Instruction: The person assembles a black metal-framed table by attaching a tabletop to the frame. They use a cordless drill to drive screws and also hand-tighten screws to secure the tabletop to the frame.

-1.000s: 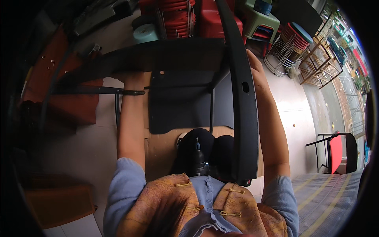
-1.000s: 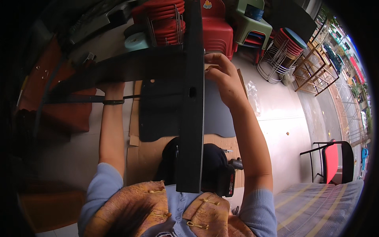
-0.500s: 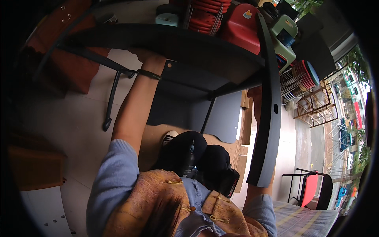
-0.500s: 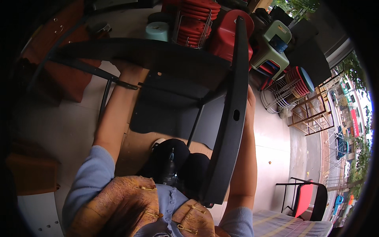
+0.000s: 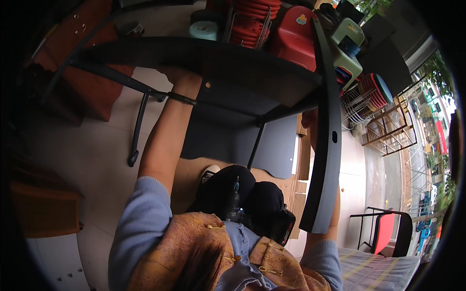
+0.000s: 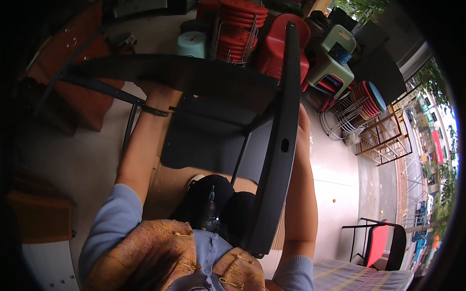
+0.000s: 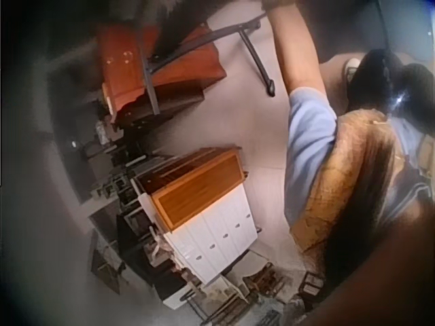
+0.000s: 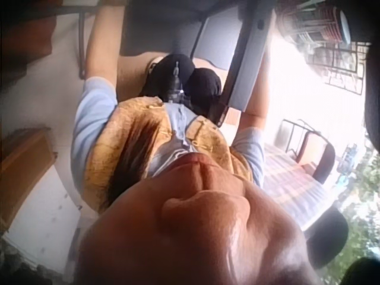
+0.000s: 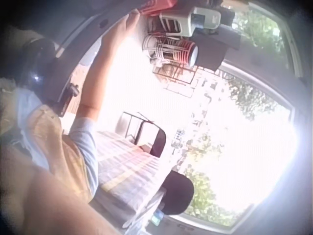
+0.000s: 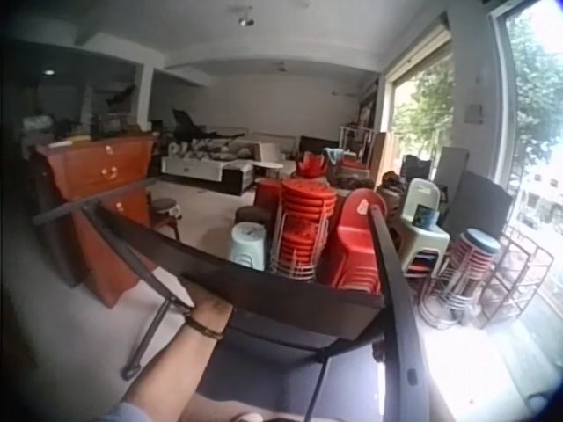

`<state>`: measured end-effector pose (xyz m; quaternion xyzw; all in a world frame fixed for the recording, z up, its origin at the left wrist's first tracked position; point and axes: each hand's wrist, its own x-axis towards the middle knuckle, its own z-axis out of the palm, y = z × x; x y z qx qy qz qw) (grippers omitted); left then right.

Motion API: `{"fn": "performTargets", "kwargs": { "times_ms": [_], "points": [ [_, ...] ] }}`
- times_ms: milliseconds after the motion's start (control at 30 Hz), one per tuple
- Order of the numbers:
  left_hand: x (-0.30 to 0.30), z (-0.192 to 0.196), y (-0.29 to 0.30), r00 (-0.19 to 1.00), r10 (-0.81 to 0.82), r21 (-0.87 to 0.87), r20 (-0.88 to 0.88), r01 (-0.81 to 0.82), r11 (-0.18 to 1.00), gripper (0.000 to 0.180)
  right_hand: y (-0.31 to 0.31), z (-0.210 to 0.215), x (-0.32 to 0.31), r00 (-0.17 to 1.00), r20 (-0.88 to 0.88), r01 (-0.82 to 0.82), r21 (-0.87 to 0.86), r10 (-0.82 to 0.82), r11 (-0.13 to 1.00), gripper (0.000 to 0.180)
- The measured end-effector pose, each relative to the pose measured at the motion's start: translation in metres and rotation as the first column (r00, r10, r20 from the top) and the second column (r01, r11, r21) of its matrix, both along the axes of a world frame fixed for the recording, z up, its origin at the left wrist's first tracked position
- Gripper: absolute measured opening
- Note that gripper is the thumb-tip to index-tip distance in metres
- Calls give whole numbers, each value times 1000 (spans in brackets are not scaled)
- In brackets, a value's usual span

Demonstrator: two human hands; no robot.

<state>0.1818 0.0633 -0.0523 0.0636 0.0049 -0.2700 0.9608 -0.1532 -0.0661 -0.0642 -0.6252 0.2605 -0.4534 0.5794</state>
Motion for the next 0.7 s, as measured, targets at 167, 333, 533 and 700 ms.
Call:
{"fn": "performTargets", "kwargs": {
  "times_ms": [167,333,533,700],
  "points": [
    [2,0,5,1000,15,3,3,-15,1000,78,3,3,6,994,-107,7,-217,-30,976,32],
    [2,3,3,1000,17,6,8,-17,1000,79,9,12,2,996,26,-74,-212,81,975,32],
    [-4,7,2,1000,13,10,-5,-13,1000,81,27,36,4,998,-51,30,-241,-43,970,33],
    [30,-33,-16,990,137,20,28,-137,990,78,21,28,8,993,-104,22,-260,-50,965,32]
  ]
}}
